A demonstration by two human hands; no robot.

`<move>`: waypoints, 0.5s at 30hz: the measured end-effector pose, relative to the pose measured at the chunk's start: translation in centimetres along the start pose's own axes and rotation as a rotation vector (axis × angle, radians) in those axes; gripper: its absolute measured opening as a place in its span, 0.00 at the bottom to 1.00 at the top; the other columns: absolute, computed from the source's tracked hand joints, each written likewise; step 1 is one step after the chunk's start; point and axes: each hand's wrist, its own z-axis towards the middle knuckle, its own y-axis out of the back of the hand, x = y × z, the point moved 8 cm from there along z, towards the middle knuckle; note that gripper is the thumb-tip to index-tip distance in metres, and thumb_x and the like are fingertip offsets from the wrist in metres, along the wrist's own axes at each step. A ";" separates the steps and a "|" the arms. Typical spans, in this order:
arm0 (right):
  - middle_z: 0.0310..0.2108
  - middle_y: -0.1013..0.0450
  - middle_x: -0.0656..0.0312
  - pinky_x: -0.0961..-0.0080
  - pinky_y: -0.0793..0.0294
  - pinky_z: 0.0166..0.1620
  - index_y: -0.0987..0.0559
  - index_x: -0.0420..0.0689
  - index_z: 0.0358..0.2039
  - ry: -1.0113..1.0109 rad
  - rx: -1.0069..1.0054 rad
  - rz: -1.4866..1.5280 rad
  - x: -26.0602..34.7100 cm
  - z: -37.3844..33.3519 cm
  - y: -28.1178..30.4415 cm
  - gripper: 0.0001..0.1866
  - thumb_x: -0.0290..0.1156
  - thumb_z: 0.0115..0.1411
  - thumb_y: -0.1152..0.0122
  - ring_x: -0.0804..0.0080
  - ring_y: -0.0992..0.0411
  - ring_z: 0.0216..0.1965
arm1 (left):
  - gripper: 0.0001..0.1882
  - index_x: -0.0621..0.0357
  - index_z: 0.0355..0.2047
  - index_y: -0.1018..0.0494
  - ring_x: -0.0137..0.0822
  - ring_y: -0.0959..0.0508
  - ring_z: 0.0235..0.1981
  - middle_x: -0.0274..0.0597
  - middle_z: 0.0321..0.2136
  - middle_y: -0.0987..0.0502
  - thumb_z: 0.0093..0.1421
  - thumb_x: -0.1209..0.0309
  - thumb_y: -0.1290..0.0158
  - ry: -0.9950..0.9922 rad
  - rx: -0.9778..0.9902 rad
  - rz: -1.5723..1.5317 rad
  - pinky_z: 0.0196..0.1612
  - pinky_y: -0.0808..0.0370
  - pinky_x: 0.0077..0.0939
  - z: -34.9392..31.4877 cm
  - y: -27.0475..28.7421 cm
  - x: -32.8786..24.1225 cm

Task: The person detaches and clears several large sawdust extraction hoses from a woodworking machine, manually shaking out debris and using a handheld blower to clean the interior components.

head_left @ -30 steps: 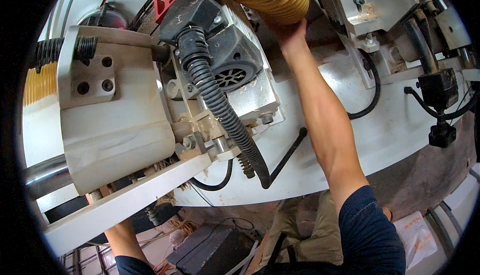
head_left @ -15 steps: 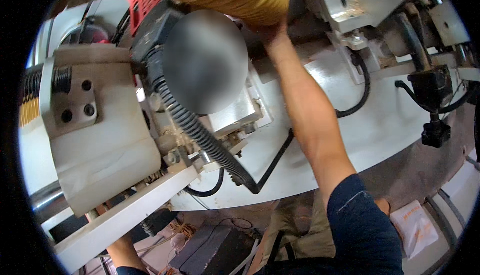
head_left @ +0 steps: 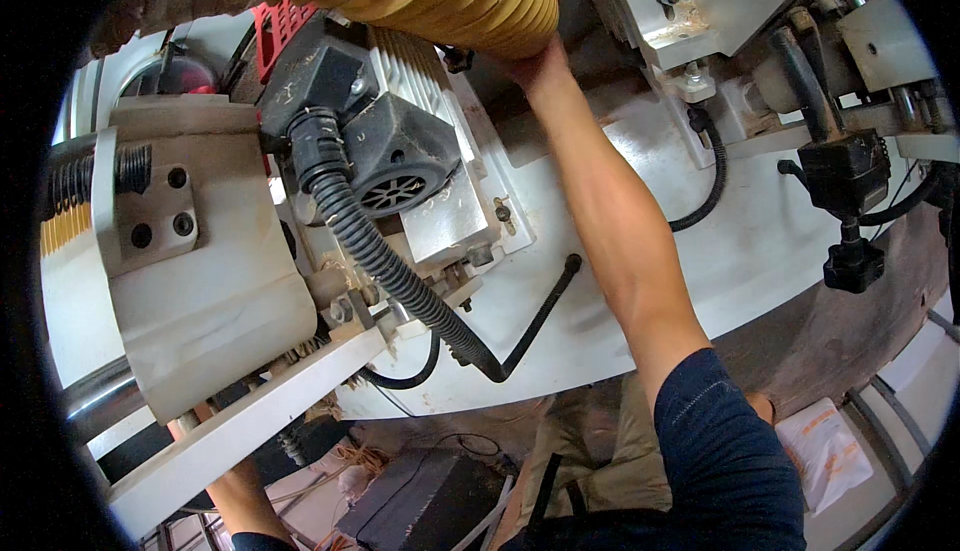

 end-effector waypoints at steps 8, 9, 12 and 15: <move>0.57 0.39 0.51 0.42 0.38 0.57 0.37 0.49 0.59 -0.178 -0.025 0.154 0.2 -10.1 -6.0 0.25 0.48 0.66 0.66 0.49 0.38 0.57 | 0.20 0.63 0.46 0.29 0.38 0.25 0.42 0.44 0.41 0.25 0.59 0.62 0.48 0.004 -0.018 0.035 0.45 0.27 0.34 -0.4 2.1 -0.9; 0.57 0.39 0.51 0.42 0.39 0.57 0.38 0.49 0.59 -0.184 0.020 0.198 0.5 -9.5 -6.2 0.25 0.48 0.67 0.67 0.49 0.39 0.57 | 0.20 0.63 0.46 0.29 0.38 0.25 0.42 0.44 0.41 0.25 0.59 0.62 0.48 0.001 -0.012 0.025 0.45 0.27 0.34 -0.2 1.7 -0.9; 0.59 0.42 0.51 0.41 0.40 0.58 0.38 0.49 0.59 -0.180 0.016 0.074 0.6 -7.2 -5.9 0.27 0.50 0.67 0.67 0.49 0.41 0.59 | 0.19 0.63 0.46 0.28 0.37 0.25 0.42 0.44 0.41 0.25 0.59 0.62 0.49 0.000 -0.011 0.016 0.45 0.27 0.34 -0.4 1.6 -1.0; 0.59 0.42 0.51 0.42 0.41 0.58 0.39 0.49 0.60 -0.233 0.047 0.131 0.2 -6.8 -5.2 0.27 0.51 0.67 0.67 0.50 0.41 0.59 | 0.19 0.63 0.46 0.28 0.37 0.25 0.42 0.44 0.41 0.25 0.59 0.62 0.49 -0.005 -0.016 0.009 0.45 0.27 0.34 -0.3 2.0 -1.2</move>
